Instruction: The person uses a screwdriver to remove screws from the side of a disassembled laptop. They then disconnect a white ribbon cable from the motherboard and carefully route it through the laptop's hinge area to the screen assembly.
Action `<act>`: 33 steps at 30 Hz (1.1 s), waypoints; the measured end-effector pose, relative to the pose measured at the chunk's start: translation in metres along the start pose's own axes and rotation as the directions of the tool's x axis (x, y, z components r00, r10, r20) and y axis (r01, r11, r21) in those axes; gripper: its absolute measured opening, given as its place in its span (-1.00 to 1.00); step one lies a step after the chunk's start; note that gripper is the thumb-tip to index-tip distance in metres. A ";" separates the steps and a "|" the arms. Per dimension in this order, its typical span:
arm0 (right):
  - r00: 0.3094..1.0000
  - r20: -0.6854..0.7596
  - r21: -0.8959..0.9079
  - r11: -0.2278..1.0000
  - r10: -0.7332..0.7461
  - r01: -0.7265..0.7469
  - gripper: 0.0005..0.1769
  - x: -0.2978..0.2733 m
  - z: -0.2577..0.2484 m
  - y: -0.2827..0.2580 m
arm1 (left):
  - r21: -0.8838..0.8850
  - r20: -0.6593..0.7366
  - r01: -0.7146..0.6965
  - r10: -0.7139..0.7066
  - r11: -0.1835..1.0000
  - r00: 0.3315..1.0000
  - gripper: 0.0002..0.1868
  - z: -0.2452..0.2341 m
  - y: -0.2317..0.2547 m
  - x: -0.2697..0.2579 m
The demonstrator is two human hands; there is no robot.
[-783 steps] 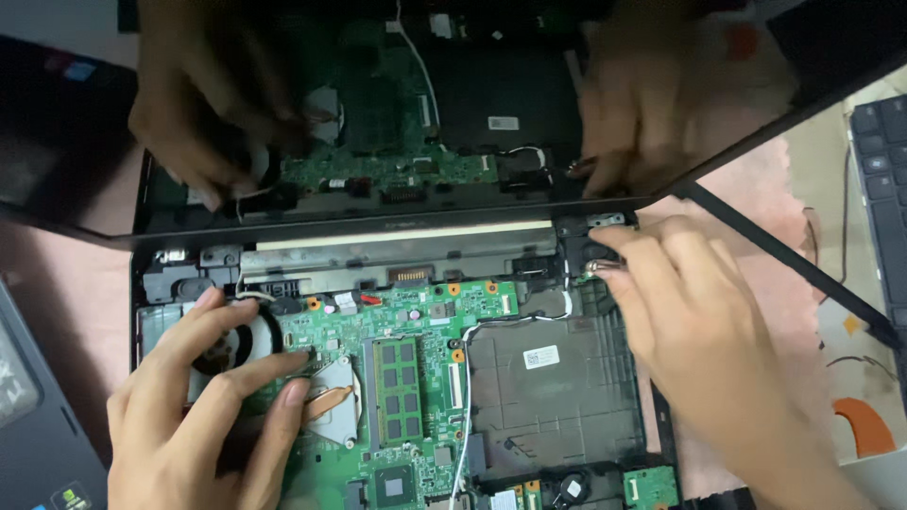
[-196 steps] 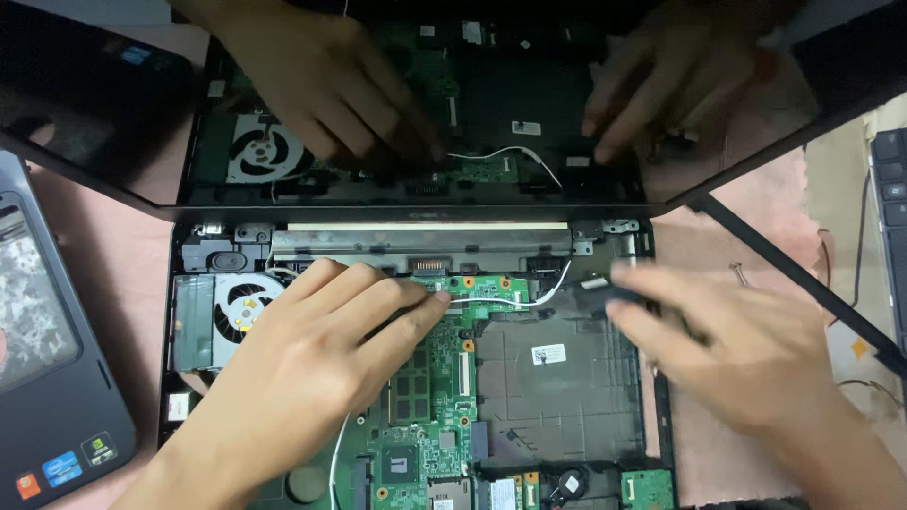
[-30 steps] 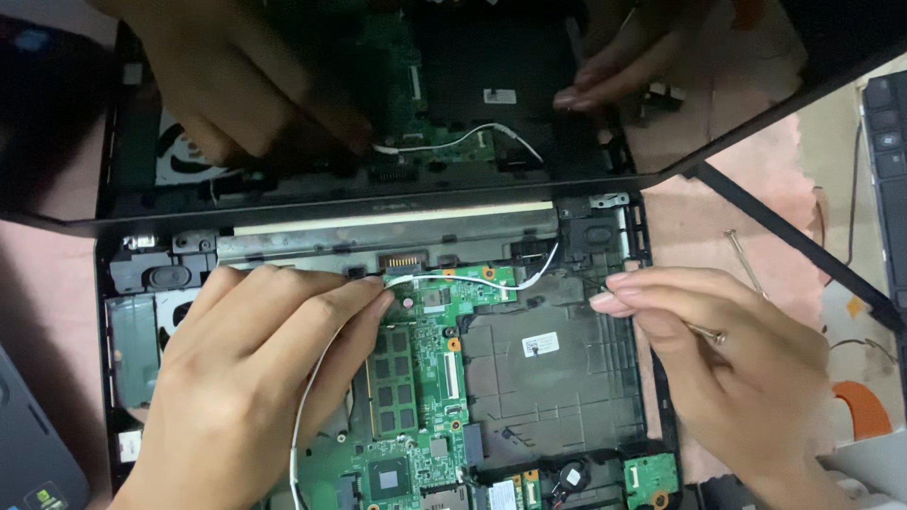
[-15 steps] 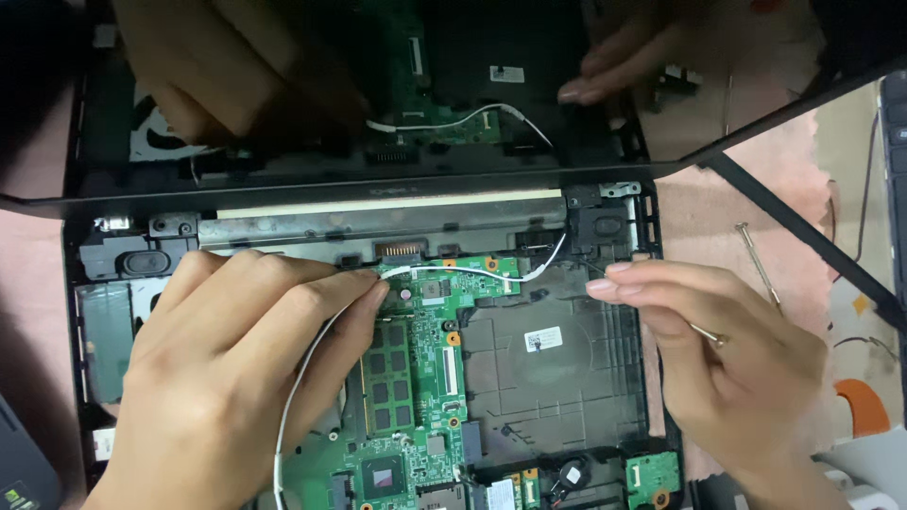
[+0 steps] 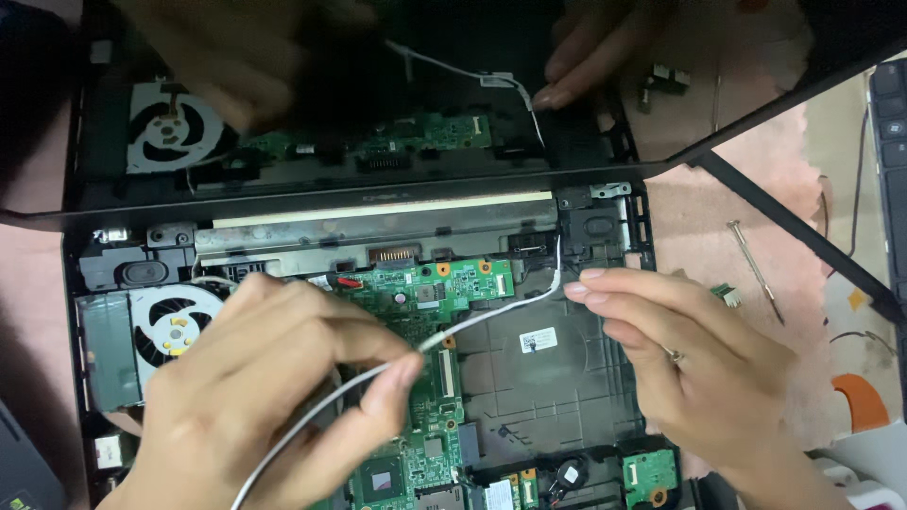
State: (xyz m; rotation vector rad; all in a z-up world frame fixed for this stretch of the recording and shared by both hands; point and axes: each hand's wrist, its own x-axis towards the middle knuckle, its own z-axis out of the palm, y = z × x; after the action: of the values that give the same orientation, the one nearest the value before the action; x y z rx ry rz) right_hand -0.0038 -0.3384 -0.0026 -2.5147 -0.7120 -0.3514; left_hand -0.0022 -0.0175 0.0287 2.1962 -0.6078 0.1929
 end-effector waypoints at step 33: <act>0.999 -0.047 -0.095 0.995 -0.002 -0.002 -0.66 -0.011 0.000 0.001 | 0.224 -0.091 0.018 0.002 0.974 0.996 -0.86 0.005 -0.016 -0.007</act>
State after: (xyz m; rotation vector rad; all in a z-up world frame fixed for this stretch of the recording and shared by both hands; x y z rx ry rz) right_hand -0.0126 -0.3433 -0.0072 -2.5867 -0.6920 -0.4525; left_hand -0.0010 -0.0103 0.0123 2.3918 -0.5489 0.3710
